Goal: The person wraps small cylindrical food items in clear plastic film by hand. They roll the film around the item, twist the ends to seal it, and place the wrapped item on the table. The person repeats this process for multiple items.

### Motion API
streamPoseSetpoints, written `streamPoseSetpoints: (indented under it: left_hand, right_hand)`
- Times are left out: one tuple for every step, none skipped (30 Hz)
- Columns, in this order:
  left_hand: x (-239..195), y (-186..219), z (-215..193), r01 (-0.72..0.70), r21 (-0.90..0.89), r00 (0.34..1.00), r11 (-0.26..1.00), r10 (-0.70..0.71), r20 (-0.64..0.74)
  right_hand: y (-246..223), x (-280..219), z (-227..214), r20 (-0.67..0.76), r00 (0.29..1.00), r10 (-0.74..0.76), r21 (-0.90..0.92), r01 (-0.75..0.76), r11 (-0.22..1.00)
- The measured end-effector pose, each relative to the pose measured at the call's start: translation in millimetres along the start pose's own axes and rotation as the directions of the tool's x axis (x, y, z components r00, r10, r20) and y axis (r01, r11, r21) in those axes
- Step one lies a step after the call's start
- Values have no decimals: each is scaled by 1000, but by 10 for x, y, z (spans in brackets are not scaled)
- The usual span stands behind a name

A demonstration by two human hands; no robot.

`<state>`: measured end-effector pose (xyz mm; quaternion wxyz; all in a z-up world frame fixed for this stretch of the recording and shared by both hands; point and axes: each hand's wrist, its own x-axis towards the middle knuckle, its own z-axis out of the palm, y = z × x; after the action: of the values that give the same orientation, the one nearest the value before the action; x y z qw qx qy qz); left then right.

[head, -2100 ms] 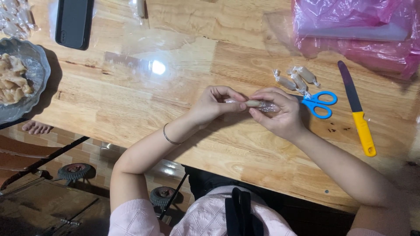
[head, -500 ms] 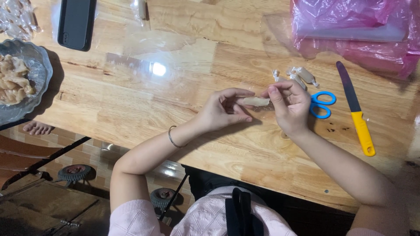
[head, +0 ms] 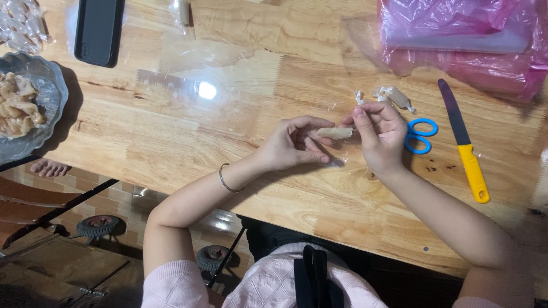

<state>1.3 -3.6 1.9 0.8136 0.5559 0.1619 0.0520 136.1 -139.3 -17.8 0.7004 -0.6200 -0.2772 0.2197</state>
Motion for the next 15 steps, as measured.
streamPoseSetpoints:
  left_hand:
    - [-4,17,9,-1,-31,1000,1000,1,-9]
    - [-7,34,19,-3,-61,1000,998,1,-19]
    - [13,49,11,-2,-61,1000,998,0,-18]
    - [32,64,4,9,-111,999,994,-14,-50]
    - [50,80,-5,17,-160,996,987,-30,-81]
    - [45,49,-7,17,-160,996,987,-30,-82]
    - [42,18,-8,78,-247,992,966,-99,-75]
    - [40,-14,-9,137,-332,984,933,-167,-61]
    - [50,-40,-20,138,-332,984,933,-167,-60]
    - [61,-66,-31,132,-343,985,930,-163,-63]
    - [70,-94,-41,126,-355,985,926,-160,-67]
    - [70,-108,-51,127,-355,985,926,-161,-66]
    - [71,-119,-64,123,-385,980,915,-173,-98]
    - [72,-130,-77,117,-415,974,902,-185,-129]
    - [78,-119,-79,117,-414,974,903,-185,-128]
  right_hand:
    - [-17,4,7,5,1000,-2,-3,2,1000]
    - [-33,8,13,10,1000,-3,-6,3,1000]
    - [-43,10,15,9,1000,-3,-6,3,1000]
    - [-53,11,18,18,1000,2,-10,-2,1000]
    - [-64,14,22,28,1000,6,-14,-6,1000]
    - [-56,16,16,29,1000,7,-14,-6,1000]
    - [-48,18,8,31,999,12,-7,-12,1000]
    - [-40,21,0,34,999,18,0,-18,1000]
    - [-59,23,5,33,999,17,0,-17,1000]
    - [-79,25,10,46,999,29,-9,-29,1000]
    - [-98,25,15,59,997,42,-17,-41,999]
    - [-149,18,21,58,997,42,-17,-41,999]
    - [-199,14,30,73,995,63,-17,-62,998]
    - [-250,10,40,88,993,83,-16,-82,997]
    - [-219,7,31,87,993,82,-15,-81,997]
